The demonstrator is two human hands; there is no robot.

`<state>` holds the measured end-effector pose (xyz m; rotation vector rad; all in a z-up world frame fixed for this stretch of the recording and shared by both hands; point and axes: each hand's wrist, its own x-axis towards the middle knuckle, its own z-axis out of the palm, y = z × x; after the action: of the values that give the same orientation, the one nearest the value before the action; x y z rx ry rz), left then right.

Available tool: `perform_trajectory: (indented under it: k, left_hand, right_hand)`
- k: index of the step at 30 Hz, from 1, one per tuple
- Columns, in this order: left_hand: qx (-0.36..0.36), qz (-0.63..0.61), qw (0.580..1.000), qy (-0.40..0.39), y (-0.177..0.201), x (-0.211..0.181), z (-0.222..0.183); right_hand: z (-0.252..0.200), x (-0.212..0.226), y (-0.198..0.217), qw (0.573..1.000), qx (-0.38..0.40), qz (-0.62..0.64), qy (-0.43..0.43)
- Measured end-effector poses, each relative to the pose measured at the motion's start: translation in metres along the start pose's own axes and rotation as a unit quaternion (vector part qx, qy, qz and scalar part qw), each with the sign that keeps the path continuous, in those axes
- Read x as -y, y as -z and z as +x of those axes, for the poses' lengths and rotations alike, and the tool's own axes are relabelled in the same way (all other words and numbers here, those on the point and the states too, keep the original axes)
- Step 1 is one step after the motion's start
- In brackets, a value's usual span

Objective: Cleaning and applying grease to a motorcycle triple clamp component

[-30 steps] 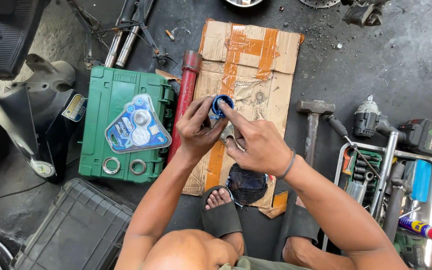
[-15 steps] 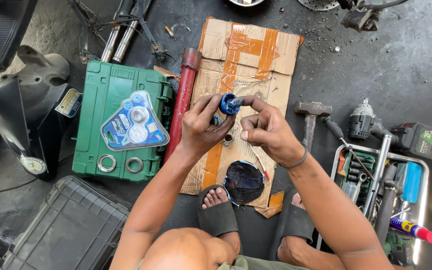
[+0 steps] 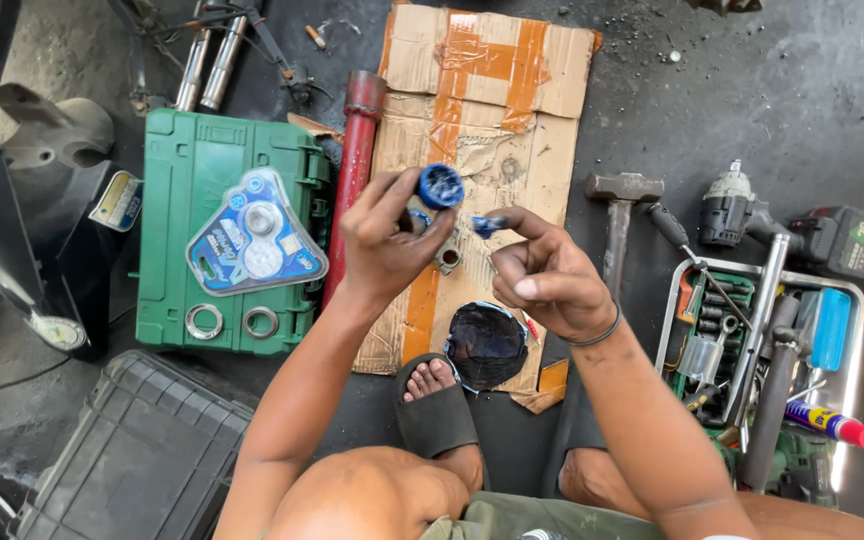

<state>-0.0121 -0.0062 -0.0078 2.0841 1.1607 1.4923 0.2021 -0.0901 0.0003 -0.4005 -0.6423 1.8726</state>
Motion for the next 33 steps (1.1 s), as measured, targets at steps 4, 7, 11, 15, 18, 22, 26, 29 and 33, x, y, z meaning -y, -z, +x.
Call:
perform_trajectory:
  k: [4, 7, 11, 15, 18, 22, 26, 29, 33]
  left_hand:
    - [0.018, -0.075, 0.995, 0.065, 0.023, -0.012, 0.006]
    - [0.046, -0.146, 0.982, 0.109, 0.035, -0.009, 0.004]
    - [0.168, -0.276, 0.936, 0.142, 0.048, 0.018, -0.002]
    - [0.3, -0.352, 0.876, 0.135, 0.048, 0.023, 0.03]
    - [0.369, -0.39, 0.833, 0.133, 0.035, 0.022, 0.041]
    - [0.288, -0.354, 0.866, 0.203, 0.012, 0.017, 0.03]
    - [0.155, -0.285, 0.904, 0.278, -0.008, 0.002, 0.01]
    - [0.04, -0.267, 0.928, 0.256, -0.017, -0.011, 0.002]
    - [-0.018, -0.244, 0.939, 0.242, -0.022, 0.005, -0.032]
  right_hand:
    - [-0.021, -0.049, 0.05, 0.992, -0.061, 0.111, 0.023]
    - [-0.019, -0.112, 0.087, 0.988, -0.128, 0.086, -0.016]
    - [-0.013, -0.174, 0.104, 0.979, -0.186, 0.062, -0.058]
    - [-0.014, -0.2, 0.111, 0.975, -0.201, 0.081, -0.048]
    - [-0.024, -0.204, 0.124, 0.972, -0.207, 0.107, -0.032]
    - [-0.036, -0.182, 0.123, 0.972, -0.214, 0.093, -0.009]
    - [-0.045, -0.163, 0.112, 0.974, -0.209, 0.085, 0.014]
    - [-0.042, -0.164, 0.107, 0.981, -0.185, 0.063, 0.017]
    - [-0.032, -0.184, 0.106, 0.978, -0.188, 0.087, -0.001]
